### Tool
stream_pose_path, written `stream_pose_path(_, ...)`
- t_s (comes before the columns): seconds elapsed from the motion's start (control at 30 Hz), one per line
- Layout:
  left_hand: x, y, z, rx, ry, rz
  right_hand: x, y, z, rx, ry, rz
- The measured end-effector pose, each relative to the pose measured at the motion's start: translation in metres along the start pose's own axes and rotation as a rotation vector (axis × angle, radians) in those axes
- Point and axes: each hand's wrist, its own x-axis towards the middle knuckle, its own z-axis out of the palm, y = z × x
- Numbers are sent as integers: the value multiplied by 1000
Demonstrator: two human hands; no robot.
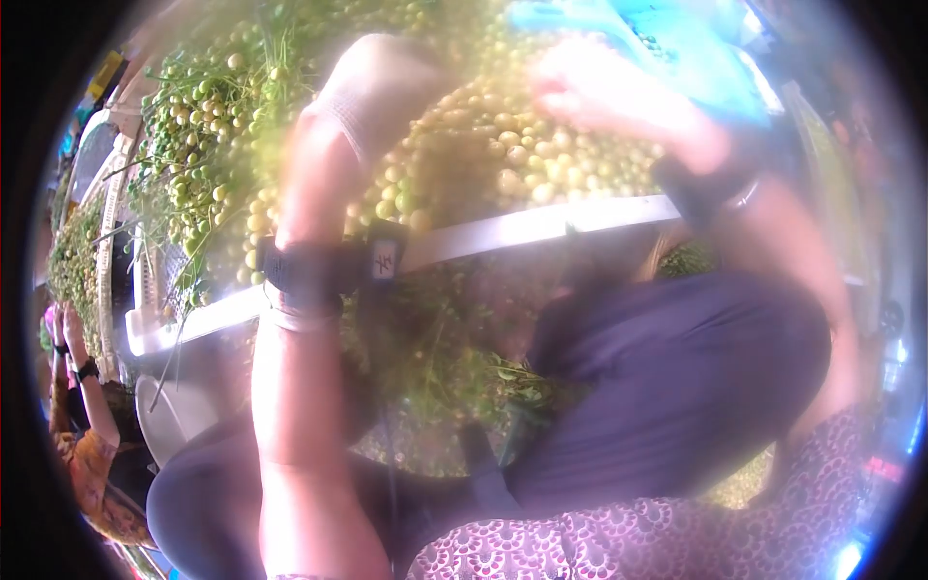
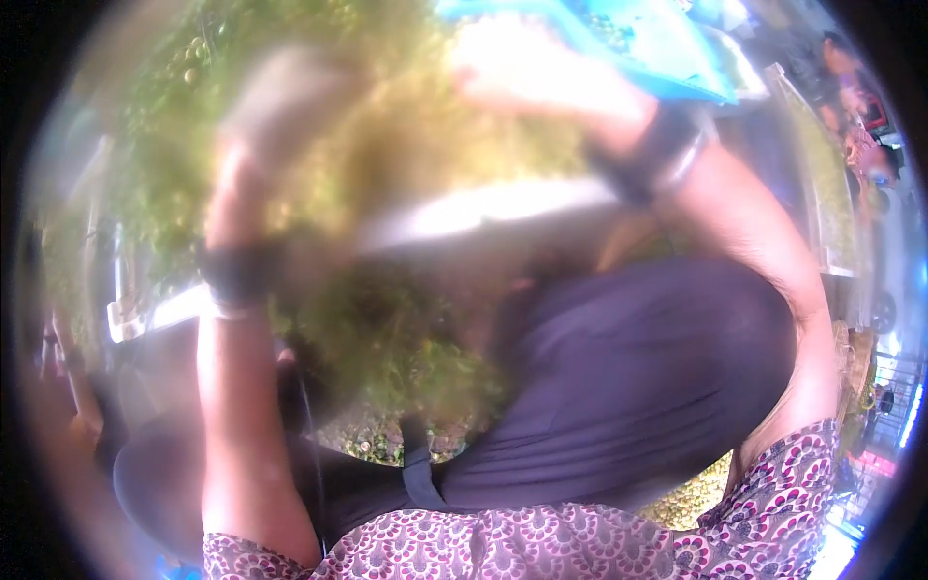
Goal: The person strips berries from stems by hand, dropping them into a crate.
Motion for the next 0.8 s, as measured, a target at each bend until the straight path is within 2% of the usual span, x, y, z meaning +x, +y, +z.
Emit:
stream_pose_path(0.03,-1,0,0,2,-1,-1,3,-4,0,-47,-5,14)
stream_pose_path(0.13,0,0,1,1,-4,-13,10,-44,-28,451,70,514)
stream_pose_path(0.23,1,3,6,3,-12,-26,11,-32,-25,537,252,162)
stream_pose_path(0.33,9,2,6,11,-33,-73,19,-32,-14,420,295,177)
stream_pose_path(0.43,37,-8,-5,48,-84,-211,21,-48,-37,-307,-18,325)
stream_pose_path(0.47,42,-9,-7,66,-106,-266,19,-44,-31,-128,75,276)
stream_pose_path(0.53,37,-13,-10,28,-68,-204,8,-30,-8,232,258,174)
stream_pose_path(0.73,-9,2,0,-90,19,14,17,-9,22,-180,180,-130)
stream_pose_path(0.8,-19,-1,-4,-145,36,65,16,-16,4,243,-3,352)
